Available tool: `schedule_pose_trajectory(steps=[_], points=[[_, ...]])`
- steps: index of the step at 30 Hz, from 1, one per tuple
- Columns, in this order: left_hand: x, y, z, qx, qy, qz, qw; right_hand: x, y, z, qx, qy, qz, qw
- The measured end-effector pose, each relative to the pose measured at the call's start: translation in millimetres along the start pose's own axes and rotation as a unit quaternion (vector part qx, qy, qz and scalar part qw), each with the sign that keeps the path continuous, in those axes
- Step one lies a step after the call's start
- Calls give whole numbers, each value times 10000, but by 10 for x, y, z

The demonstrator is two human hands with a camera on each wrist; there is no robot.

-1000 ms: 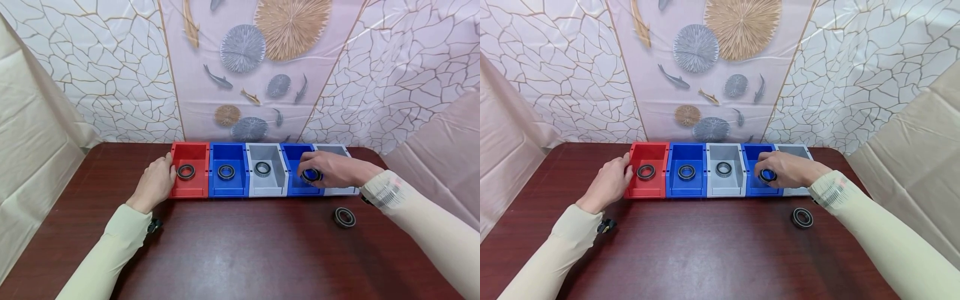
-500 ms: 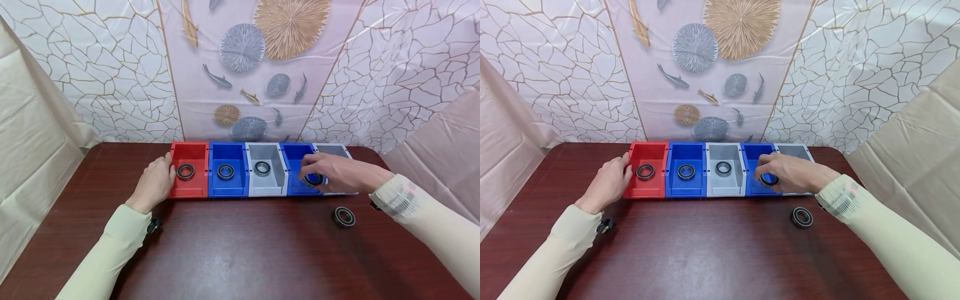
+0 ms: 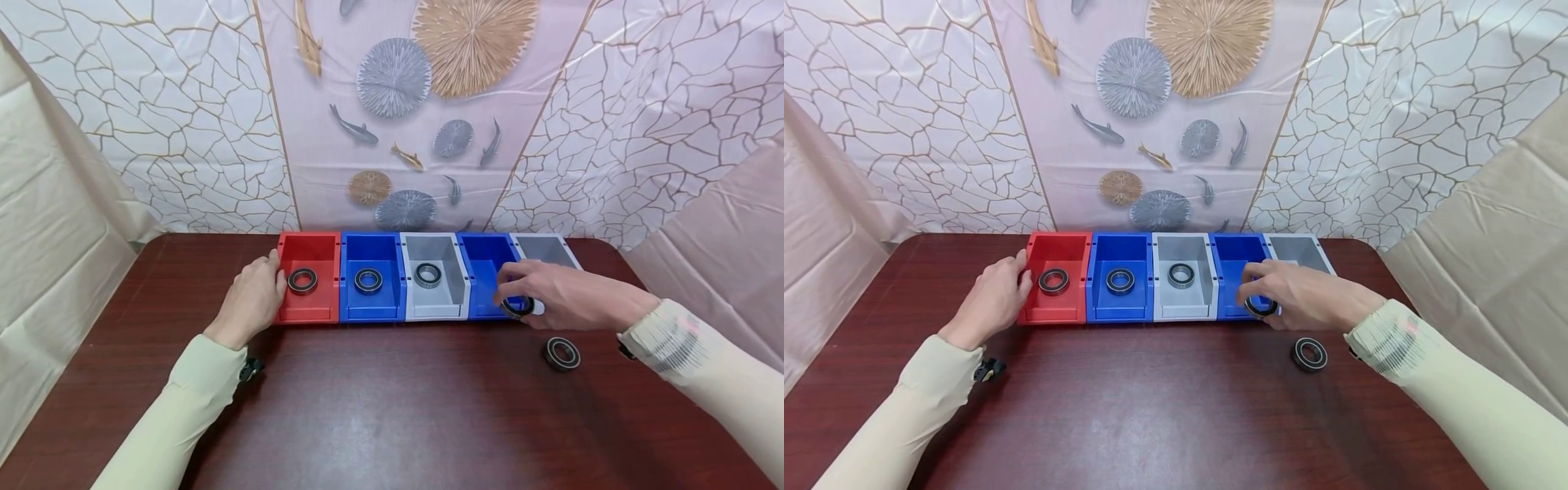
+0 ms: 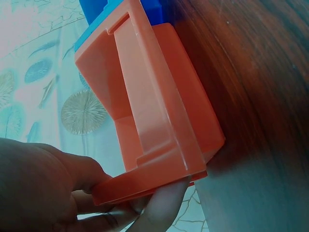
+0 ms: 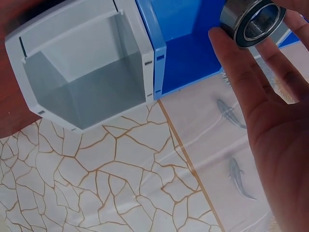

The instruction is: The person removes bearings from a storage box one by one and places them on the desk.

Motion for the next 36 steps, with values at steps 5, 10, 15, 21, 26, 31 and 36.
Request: schedule_pose_trajectory(steps=[5, 10, 15, 21, 26, 31, 36], points=[[-2, -10, 6, -1, 57, 79, 10000, 17, -103, 33, -139, 7, 135, 9998], [-3, -27, 15, 4, 179, 159, 9997, 32, -214, 90, -282, 126, 120, 9995], [-2, -37, 15, 19, 232, 187, 9996, 35, -326, 145, -387, 241, 61, 9989], [-7, -28, 10, 1, 222, 154, 9996, 34, -470, 163, -564, 229, 136, 9981], [-8, -21, 0, -21, 153, 115, 9998, 38, -561, 150, -660, 173, 120, 9976], [-6, -10, -7, -25, 102, 60, 9999, 57, -635, 166, -783, 340, -62, 9963], [-9, -19, 8, -25, 144, 60, 9999, 73, -720, 171, -909, 392, -60, 9951]])
Point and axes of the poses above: each hand's wrist, its own x-axis away from the middle knuckle, its own y-axis out of the back of the hand, z = x × y, the point moved 9 cm from there along -x, towards the middle knuckle, and after that the axes turned 6 degrees about z, right-handed, at the moved point
